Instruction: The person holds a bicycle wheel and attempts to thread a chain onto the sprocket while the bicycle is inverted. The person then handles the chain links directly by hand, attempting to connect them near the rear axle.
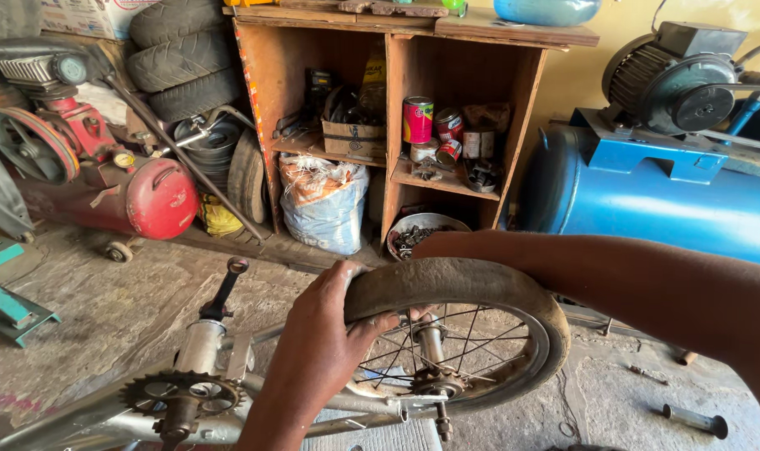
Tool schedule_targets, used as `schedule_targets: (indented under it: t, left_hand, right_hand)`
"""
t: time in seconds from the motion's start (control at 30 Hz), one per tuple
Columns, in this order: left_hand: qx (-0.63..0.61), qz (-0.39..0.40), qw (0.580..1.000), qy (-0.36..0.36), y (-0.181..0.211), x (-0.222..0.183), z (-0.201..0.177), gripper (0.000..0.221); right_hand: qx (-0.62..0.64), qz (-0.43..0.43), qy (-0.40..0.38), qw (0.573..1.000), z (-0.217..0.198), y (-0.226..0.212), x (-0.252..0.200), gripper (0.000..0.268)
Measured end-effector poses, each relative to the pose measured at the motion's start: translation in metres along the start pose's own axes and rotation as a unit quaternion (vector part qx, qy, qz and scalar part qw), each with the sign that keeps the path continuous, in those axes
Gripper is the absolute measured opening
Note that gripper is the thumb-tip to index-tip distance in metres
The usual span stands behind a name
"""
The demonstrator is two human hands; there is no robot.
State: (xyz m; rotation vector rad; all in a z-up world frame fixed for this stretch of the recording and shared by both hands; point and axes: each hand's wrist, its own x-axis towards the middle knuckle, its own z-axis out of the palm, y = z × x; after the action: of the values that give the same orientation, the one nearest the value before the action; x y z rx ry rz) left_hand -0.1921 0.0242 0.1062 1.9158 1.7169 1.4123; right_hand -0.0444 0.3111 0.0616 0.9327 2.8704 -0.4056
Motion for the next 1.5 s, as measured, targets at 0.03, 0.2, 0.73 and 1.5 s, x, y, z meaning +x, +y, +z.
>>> schedule_targets:
  t: [0.03,0.2,0.73,1.5]
  left_hand:
    - [-0.001,-0.003,1.0,-0.002,0.0,0.0,0.0,0.046]
    - [0.008,-0.001,1.0,0.003,0.0,0.0,0.001,0.048]
    - [0.003,-0.009,1.0,0.023,0.014,-0.003,0.005,0.053]
    - [-0.029,0.056,0.995,0.078,0.001,-0.007,0.007,0.055]
  right_hand:
    - [0.002,0.001,0.003,1.0,0.001,-0.001,0.001,0.053]
    - [0.002,0.003,0.014,1.0,0.0,0.0,0.001,0.055]
    - [-0.001,0.004,0.004,1.0,0.001,-0.002,0.0,0.06]
    - [0.018,0.016,-0.015,1.0,-0.01,0.0,-0.015,0.069]
